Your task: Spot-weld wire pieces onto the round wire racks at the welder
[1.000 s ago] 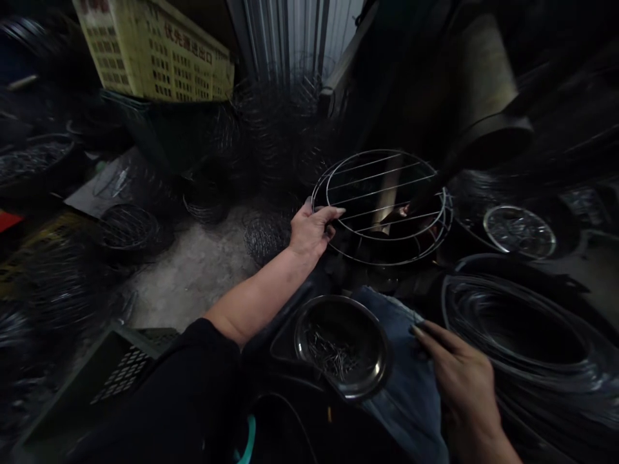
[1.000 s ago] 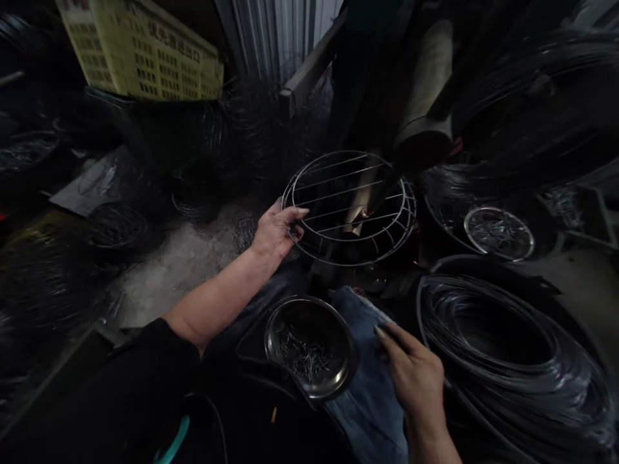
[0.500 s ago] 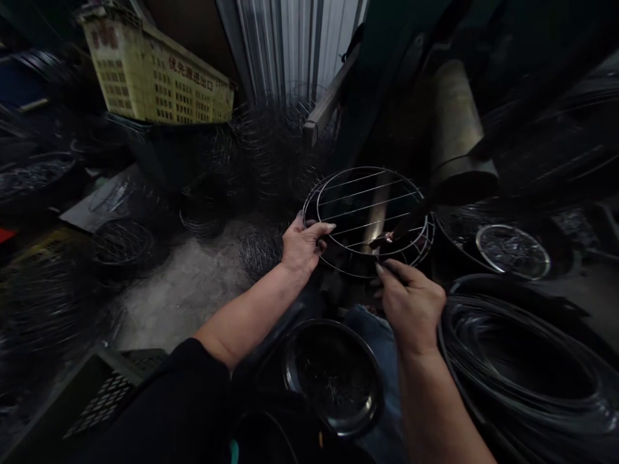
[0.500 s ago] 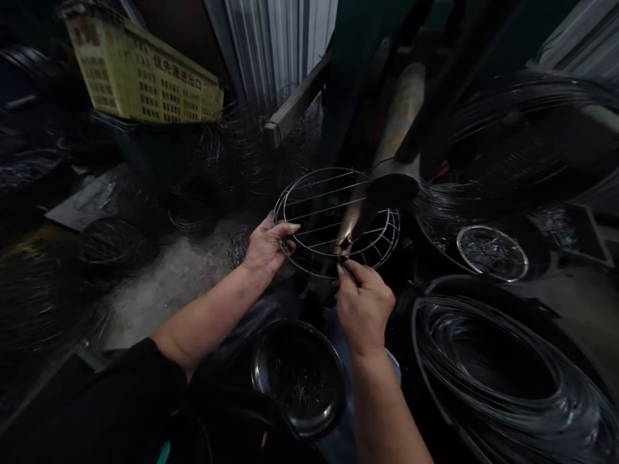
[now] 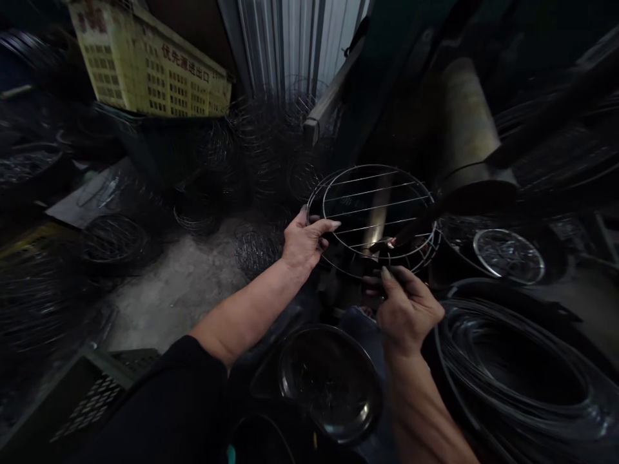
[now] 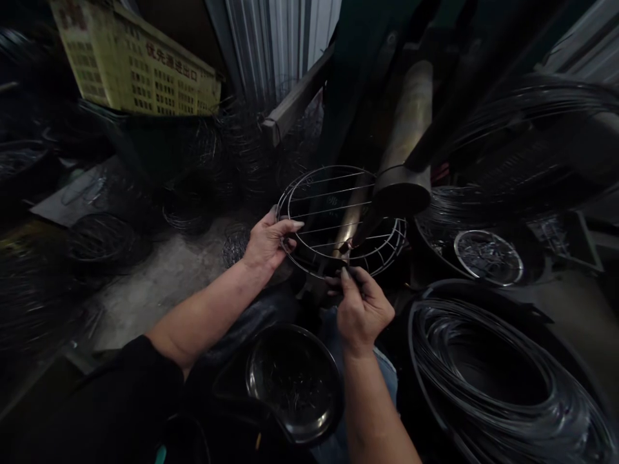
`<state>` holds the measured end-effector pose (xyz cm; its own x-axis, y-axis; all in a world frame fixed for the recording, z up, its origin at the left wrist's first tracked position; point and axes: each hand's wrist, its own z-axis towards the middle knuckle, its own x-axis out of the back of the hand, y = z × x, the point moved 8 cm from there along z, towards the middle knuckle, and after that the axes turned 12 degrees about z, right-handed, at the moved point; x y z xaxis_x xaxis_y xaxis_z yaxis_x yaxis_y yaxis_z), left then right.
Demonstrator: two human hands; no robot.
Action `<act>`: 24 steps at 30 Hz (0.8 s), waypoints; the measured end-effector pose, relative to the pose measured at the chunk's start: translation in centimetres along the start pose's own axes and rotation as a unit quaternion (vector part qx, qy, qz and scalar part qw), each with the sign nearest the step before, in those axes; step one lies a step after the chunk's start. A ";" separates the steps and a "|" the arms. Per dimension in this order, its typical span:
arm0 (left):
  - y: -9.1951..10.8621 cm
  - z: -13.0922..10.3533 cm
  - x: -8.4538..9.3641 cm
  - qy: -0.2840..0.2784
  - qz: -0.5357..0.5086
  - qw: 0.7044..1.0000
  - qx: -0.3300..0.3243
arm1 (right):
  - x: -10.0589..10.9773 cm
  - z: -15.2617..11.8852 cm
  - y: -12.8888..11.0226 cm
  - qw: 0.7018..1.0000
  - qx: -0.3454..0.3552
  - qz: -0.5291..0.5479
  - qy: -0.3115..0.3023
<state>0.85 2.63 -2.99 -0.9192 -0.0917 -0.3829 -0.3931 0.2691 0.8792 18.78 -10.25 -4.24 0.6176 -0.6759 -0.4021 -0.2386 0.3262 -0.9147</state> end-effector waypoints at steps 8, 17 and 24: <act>-0.4 0.6 -0.1 0.006 0.008 1.000 0.020 | 0.0 -0.1 0.2 1.000 0.000 0.011 0.007; -0.4 1.5 -0.3 0.031 0.017 0.998 0.044 | -0.4 1.1 0.1 0.999 0.027 0.007 0.017; -0.3 1.2 -0.4 0.030 0.024 0.998 0.040 | -0.4 1.0 -0.3 0.999 0.031 0.016 0.030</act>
<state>1.36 3.79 -3.43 -0.9373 -0.1328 -0.3222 -0.3485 0.3506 0.8693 19.35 -9.41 -3.77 0.5644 -0.7015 -0.4352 -0.2094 0.3883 -0.8974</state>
